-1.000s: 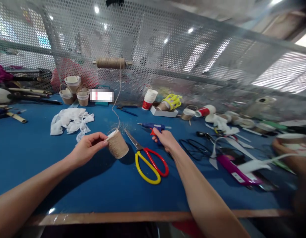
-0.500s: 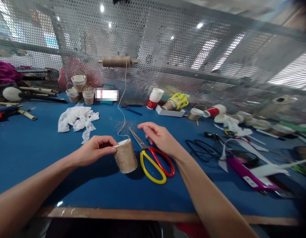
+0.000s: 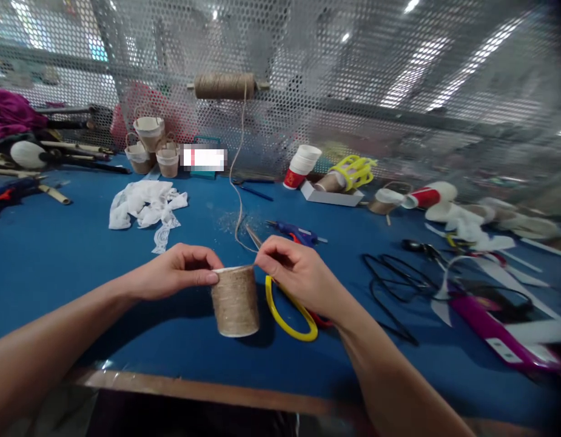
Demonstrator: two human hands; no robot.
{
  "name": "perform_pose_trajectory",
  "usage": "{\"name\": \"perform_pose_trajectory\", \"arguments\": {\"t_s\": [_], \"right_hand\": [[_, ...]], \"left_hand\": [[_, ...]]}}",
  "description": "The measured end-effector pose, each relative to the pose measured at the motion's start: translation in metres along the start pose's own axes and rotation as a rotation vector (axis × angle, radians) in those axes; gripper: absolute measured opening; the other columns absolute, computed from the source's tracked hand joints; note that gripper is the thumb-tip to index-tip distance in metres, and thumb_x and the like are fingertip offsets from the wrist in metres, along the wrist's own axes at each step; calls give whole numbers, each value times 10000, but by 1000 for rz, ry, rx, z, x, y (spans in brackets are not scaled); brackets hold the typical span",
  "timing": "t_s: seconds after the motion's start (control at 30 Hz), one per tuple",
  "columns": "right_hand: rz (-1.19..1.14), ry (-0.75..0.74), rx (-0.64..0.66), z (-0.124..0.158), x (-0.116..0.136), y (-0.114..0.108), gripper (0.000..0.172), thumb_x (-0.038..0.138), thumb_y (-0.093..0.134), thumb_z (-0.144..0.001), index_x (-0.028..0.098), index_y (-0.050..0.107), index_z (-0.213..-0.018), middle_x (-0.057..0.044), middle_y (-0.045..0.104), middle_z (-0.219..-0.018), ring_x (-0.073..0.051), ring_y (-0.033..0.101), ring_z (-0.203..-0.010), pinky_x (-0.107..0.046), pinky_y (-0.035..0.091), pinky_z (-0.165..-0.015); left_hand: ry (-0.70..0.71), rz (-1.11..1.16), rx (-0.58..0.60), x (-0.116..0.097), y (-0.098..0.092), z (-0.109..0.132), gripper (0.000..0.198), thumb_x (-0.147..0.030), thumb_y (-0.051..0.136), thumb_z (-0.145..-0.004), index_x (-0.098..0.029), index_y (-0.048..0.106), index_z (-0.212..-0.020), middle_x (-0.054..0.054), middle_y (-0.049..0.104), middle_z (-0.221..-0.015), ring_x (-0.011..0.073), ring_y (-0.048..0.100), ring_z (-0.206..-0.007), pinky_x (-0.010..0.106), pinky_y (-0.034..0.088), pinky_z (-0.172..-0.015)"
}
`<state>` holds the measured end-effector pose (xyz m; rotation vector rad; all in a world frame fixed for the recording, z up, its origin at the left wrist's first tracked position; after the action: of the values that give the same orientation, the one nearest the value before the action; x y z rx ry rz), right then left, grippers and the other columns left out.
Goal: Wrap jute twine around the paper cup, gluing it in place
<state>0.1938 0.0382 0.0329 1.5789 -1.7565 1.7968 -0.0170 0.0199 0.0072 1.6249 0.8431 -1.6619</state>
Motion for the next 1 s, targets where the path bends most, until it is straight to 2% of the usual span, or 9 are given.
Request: {"name": "perform_pose_trajectory", "arguments": {"t_s": [0.37, 0.5, 0.7, 0.83, 1.0], "right_hand": [[22, 46, -14, 7, 7, 1, 199, 297, 511, -823, 177, 523, -666, 13, 511, -649, -97, 451, -579, -225, 374, -522], [23, 83, -3, 7, 7, 1, 213, 313, 513, -821, 173, 527, -661, 12, 506, -636, -91, 441, -562, -215, 368, -494], [-110, 118, 26, 5, 5, 4, 145, 295, 531, -811, 174, 536, -730, 14, 541, -667, -88, 485, -587, -210, 415, -535], [-221, 142, 37, 5, 6, 5, 109, 277, 548, -796, 177, 580, -825, -7, 600, -766, -110, 546, -683, -235, 447, -611], [-333, 234, 113, 6, 7, 6, 164, 309, 546, -795, 165, 616, -828, 27, 529, -630, -72, 453, -511, -211, 374, -471]], "left_hand": [[-17, -29, -65, -1, -3, 0, 86, -217, 611, -729, -136, 606, -757, 1, 602, -750, 107, 518, -698, 235, 408, -690], [-1, -32, -38, -1, -3, 1, 87, -222, 599, -744, -137, 610, -762, 13, 606, -762, 114, 522, -702, 240, 417, -691], [37, 9, -61, -1, -4, 2, 96, -231, 631, -733, -137, 620, -752, 6, 595, -738, 106, 518, -692, 232, 412, -678], [70, 19, -34, -1, -5, 4, 138, -269, 642, -735, -132, 627, -732, 13, 587, -730, 116, 520, -698, 244, 414, -688], [90, 70, -9, -1, -6, 5, 165, -297, 661, -719, -136, 628, -711, 14, 569, -707, 120, 514, -699, 245, 414, -679]]}}
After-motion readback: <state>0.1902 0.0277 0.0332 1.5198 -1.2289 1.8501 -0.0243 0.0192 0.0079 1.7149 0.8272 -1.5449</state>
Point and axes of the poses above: each hand's wrist, its own z-axis away from the middle knuckle, its own y-axis out of the palm, x = y × z, the point moved 1 cm from there along -z, towards the middle knuckle
